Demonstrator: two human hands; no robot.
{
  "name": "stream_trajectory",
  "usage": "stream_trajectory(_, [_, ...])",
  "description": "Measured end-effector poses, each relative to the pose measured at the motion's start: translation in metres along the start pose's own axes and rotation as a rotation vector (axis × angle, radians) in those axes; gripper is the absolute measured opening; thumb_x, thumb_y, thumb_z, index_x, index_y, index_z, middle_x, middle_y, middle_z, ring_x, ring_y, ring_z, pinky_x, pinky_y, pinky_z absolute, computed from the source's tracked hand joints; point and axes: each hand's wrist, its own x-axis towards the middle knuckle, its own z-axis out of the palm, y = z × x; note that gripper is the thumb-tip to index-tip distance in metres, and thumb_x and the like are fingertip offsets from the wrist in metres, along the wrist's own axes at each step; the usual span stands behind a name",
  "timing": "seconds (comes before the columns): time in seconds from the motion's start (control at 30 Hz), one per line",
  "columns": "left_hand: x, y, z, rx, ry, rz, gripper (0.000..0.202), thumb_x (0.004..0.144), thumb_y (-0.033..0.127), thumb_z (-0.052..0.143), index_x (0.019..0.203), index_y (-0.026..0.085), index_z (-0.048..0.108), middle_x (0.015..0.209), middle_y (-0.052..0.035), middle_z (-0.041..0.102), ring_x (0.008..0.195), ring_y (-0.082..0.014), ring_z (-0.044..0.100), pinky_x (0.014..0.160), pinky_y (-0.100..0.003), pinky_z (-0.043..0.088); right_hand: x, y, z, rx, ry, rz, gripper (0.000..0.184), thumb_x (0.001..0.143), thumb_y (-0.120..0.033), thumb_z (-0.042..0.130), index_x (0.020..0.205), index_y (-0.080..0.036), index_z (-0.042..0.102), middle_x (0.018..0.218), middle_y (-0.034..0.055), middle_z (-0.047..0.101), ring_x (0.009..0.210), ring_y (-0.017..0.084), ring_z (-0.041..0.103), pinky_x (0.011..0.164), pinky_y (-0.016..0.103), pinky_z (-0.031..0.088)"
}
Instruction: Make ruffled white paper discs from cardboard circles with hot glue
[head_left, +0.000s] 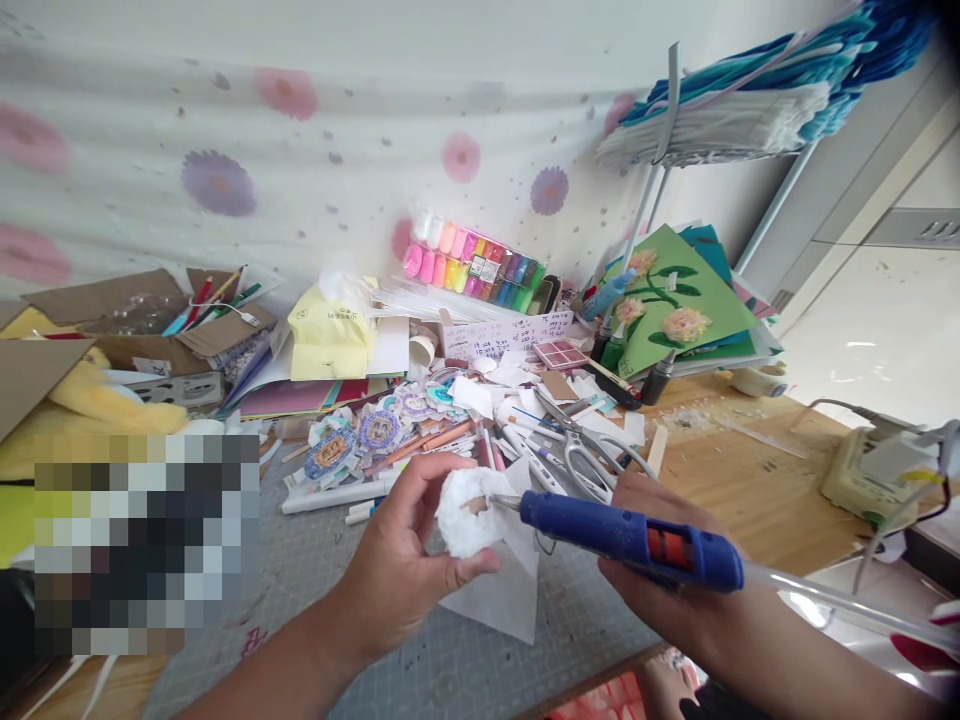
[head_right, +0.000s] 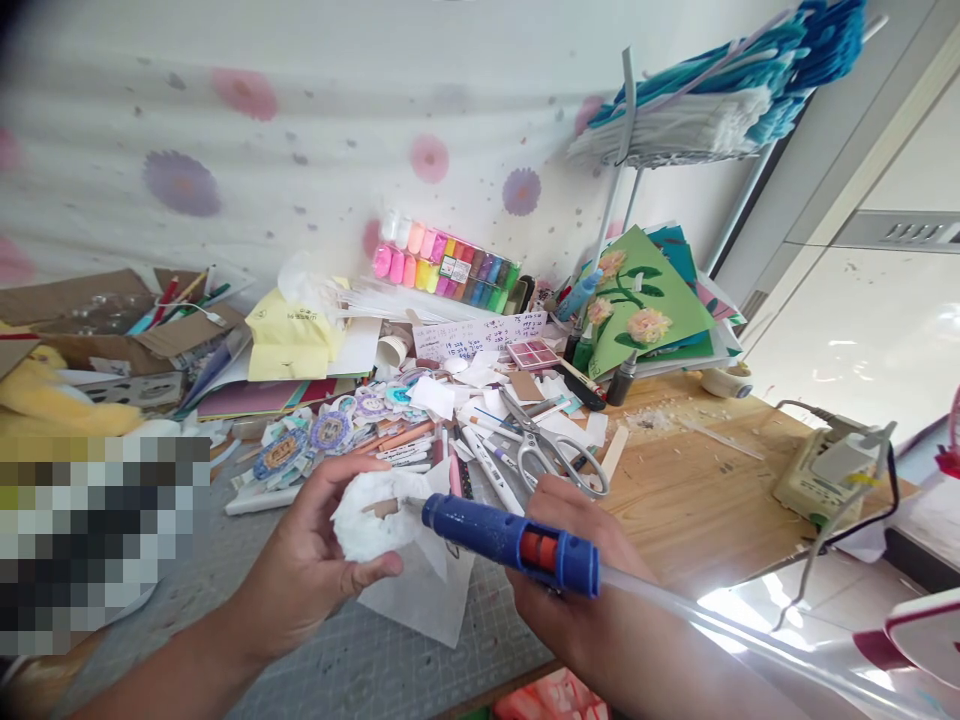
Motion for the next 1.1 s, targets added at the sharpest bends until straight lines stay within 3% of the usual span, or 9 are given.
stream_trajectory(0.33, [0.002,0.001,0.000,-0.049,0.024,-0.003,0.055,0.062,0.016,0.082,0.107,0.032,0.054,0.105,0.0010,0.064,0.097,-0.0156,0.061,0.076,-0.018,0.047,-0.006,0.002,-0.009,0.100,0.012,0.086,0.006,0.081,-0.020,0.053,0.076,-0.023,0.050,0.073,0.0013,0.053,0.068,0.019,0.055,0.060,0.033,0.046])
stream_trajectory(0.5, [0.002,0.001,0.000,-0.077,0.042,-0.022,0.055,0.061,0.016,0.082,0.106,0.032,0.055,0.103,0.0005,0.062,0.093,-0.0148,0.061,0.072,-0.018,0.048,-0.008,0.004,-0.004,0.070,0.051,0.088,0.013,0.081,-0.018,0.051,0.069,-0.022,0.047,0.071,0.0004,0.051,0.065,0.017,0.054,0.059,0.032,0.045])
stream_trajectory(0.8, [0.004,0.003,0.003,-0.049,0.112,-0.009,0.055,0.058,0.021,0.084,0.104,0.030,0.056,0.116,-0.0034,0.056,0.104,-0.0207,0.057,0.076,-0.022,0.047,-0.010,0.004,0.000,0.039,0.031,-0.001,0.020,0.082,-0.021,0.050,0.064,-0.023,0.041,0.065,-0.0002,0.046,0.063,0.016,0.049,0.054,0.031,0.041])
stream_trajectory(1.0, [0.003,0.000,0.002,0.012,0.108,0.019,0.055,0.056,0.024,0.085,0.104,0.027,0.057,0.109,-0.0049,0.060,0.096,-0.0214,0.060,0.075,-0.025,0.047,-0.009,-0.001,0.002,0.058,-0.004,-0.030,0.023,0.078,-0.017,0.052,0.060,-0.022,0.039,0.062,-0.0019,0.045,0.061,0.015,0.050,0.052,0.029,0.039])
stream_trajectory(1.1, [0.003,0.000,0.002,0.038,0.089,0.029,0.055,0.055,0.024,0.085,0.102,0.026,0.057,0.102,-0.0038,0.063,0.093,-0.0205,0.061,0.075,-0.025,0.048,-0.008,-0.005,0.002,0.093,0.010,0.004,0.014,0.081,-0.022,0.051,0.067,-0.023,0.047,0.069,-0.0006,0.049,0.063,0.015,0.051,0.053,0.029,0.041])
